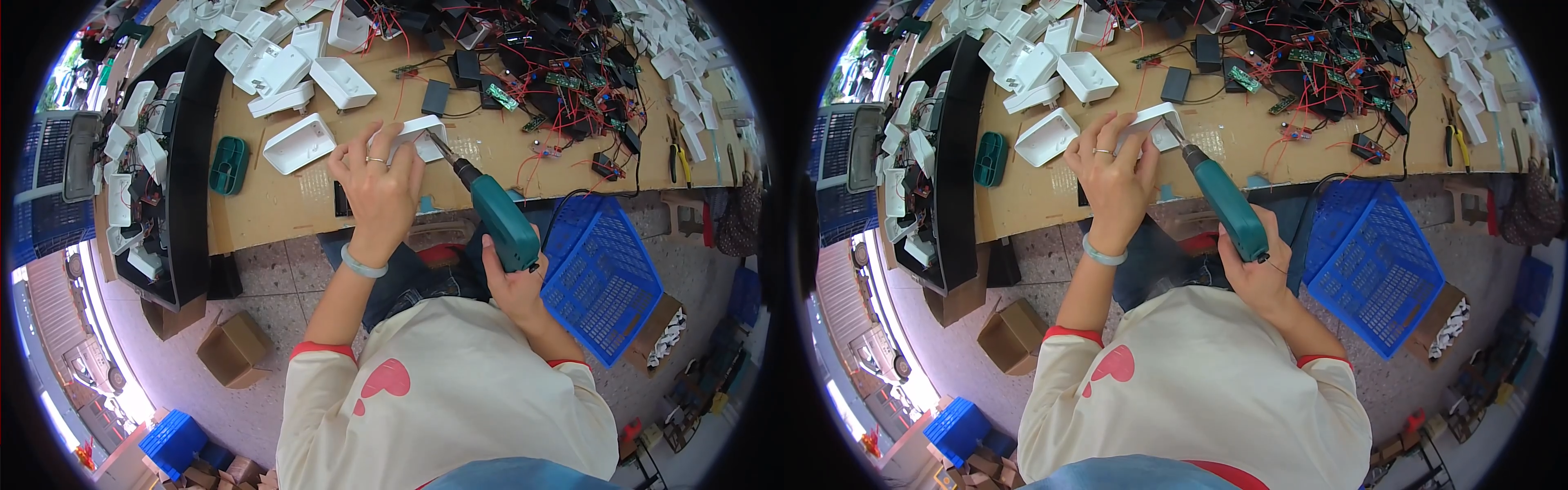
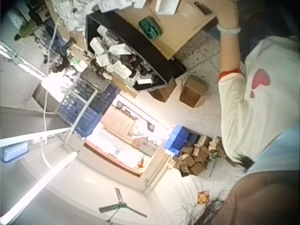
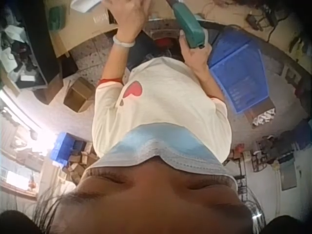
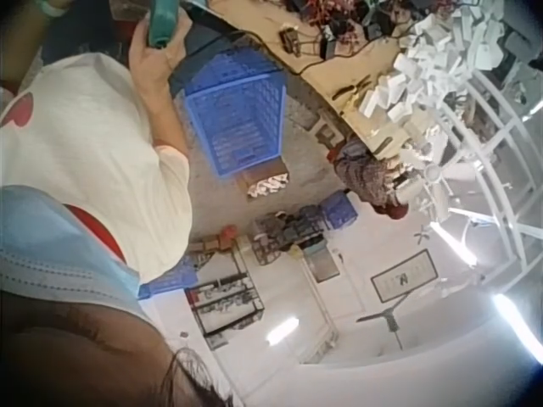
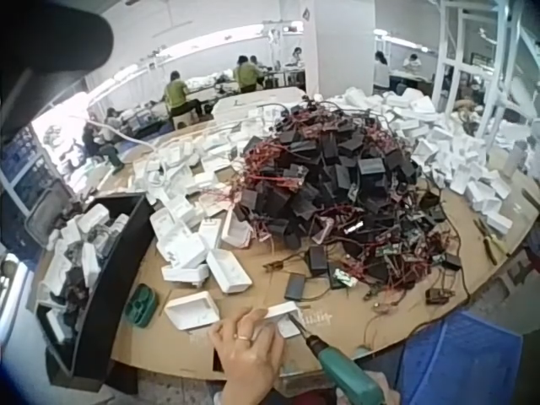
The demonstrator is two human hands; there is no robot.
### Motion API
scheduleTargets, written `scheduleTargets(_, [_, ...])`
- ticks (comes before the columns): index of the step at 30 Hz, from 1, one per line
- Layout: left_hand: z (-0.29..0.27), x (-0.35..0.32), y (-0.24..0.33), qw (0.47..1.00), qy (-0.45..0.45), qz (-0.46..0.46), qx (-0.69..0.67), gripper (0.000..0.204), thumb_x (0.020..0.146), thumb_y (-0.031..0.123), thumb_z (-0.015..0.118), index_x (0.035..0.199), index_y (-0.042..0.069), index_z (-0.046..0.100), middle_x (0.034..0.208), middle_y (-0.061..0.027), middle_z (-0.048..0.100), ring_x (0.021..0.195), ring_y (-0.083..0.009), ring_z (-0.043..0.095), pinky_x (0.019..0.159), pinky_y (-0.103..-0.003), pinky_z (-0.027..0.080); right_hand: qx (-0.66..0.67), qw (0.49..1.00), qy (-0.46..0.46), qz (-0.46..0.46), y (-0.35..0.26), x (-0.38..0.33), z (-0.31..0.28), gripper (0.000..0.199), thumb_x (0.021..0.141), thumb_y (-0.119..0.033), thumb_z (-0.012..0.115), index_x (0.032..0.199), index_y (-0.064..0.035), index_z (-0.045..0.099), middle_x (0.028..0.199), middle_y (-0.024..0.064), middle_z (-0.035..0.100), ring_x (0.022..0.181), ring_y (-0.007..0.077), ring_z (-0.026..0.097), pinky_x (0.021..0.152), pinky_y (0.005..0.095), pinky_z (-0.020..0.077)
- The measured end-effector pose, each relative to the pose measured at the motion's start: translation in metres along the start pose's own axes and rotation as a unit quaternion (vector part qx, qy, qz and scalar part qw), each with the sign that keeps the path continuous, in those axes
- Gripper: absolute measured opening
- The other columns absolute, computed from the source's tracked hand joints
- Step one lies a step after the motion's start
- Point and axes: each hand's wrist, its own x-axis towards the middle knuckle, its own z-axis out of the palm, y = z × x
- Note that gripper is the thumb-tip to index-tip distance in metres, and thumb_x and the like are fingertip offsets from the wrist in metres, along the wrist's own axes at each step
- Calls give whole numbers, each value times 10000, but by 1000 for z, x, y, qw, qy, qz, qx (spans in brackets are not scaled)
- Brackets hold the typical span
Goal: Assembling electronic components into plastic housings using a hot glue gun.
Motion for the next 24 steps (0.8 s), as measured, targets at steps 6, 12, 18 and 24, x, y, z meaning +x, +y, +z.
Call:
scheduleTargets(6, [2,-1,-1,1000,3,-2,2,87,767,103,732,821,55,683,1160,-59,647,1172,-283,560,956,-500,348,11,1000,5,-9,1,-1,0,335,879,2,702,1183,8,560,943,99,682,805,125,660,751,256,530])
scheduleTargets(12, [2,0,-1,1000,7,-3,5,84,770,105,735,812,58,679,1157,-54,647,1170,-281,563,949,-501,351,5,1000,3,6,2,-1,1,317,883,-6,707,1169,12,571,942,89,683,796,113,652,732,249,527])
scheduleTargets(18, [4,-1,-1,1000,12,-3,5,76,778,103,731,799,62,670,1151,-49,648,1164,-277,566,941,-500,353,5,999,21,-33,2,1,-1,325,892,-18,709,1183,19,572,946,92,686,796,98,640,726,245,524])
scheduleTargets(24, [3,1,1,1000,9,-6,18,82,790,111,728,822,59,673,1144,-53,646,1147,-277,566,931,-495,352,22,999,22,-22,4,2,3,336,895,-28,713,1194,25,568,929,89,696,777,93,637,719,242,525])
